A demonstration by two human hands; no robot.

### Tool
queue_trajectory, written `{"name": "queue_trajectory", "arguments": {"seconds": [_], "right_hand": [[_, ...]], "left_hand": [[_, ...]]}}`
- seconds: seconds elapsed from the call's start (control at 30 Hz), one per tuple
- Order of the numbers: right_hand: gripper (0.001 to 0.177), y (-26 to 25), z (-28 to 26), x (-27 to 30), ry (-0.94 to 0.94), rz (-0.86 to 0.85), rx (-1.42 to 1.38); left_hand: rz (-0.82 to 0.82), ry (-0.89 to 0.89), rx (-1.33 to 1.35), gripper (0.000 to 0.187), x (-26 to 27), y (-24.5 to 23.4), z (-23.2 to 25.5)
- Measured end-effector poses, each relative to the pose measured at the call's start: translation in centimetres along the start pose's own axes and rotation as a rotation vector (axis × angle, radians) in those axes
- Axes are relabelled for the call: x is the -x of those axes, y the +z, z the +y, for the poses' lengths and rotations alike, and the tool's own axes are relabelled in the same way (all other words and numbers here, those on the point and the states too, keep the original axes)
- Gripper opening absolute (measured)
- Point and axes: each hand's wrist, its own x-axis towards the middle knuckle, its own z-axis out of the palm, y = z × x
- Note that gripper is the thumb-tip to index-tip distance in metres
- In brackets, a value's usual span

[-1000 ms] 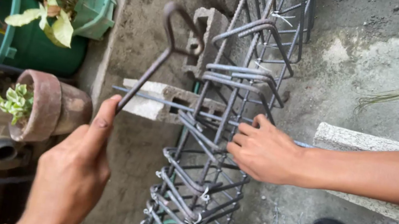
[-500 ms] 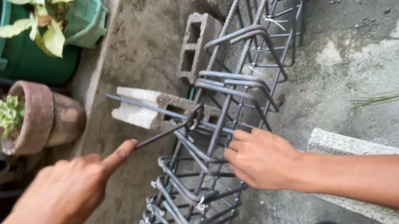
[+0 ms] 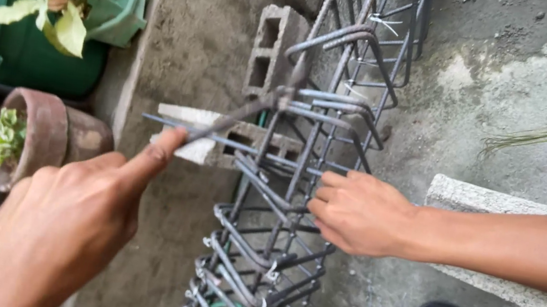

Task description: Tying steel rebar together with wire using a manual twisting tool

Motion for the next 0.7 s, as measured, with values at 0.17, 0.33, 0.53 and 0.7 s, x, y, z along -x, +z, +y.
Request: {"name": "queue_trajectory", "arguments": {"seconds": [0.17,0.33,0.53,0.7], "right_hand": [[0.020,-0.5,0.4,-0.1,0.005,-0.035,0.000],[0.025,0.2,-1.1,-0.6,0.031,-0.001,0.061],[0.034,1.2,-2.8,-1.8,0.080,0.219,0.187],[0.028,1.5,-2.1,-1.8,0.033,0.122,0.113]], "left_hand": [[-0.014,-0.006,0.082,0.082,1.7,7.1,0.0],[-0.351,-0.100,0.039,0.083,3.0,6.7,-0.6],[-0.285,-0.266,0.479,0.051,4.1,4.1,0.1],[0.320,-0.143,0.796,0.046,4.6,3.6,1.7]]}}
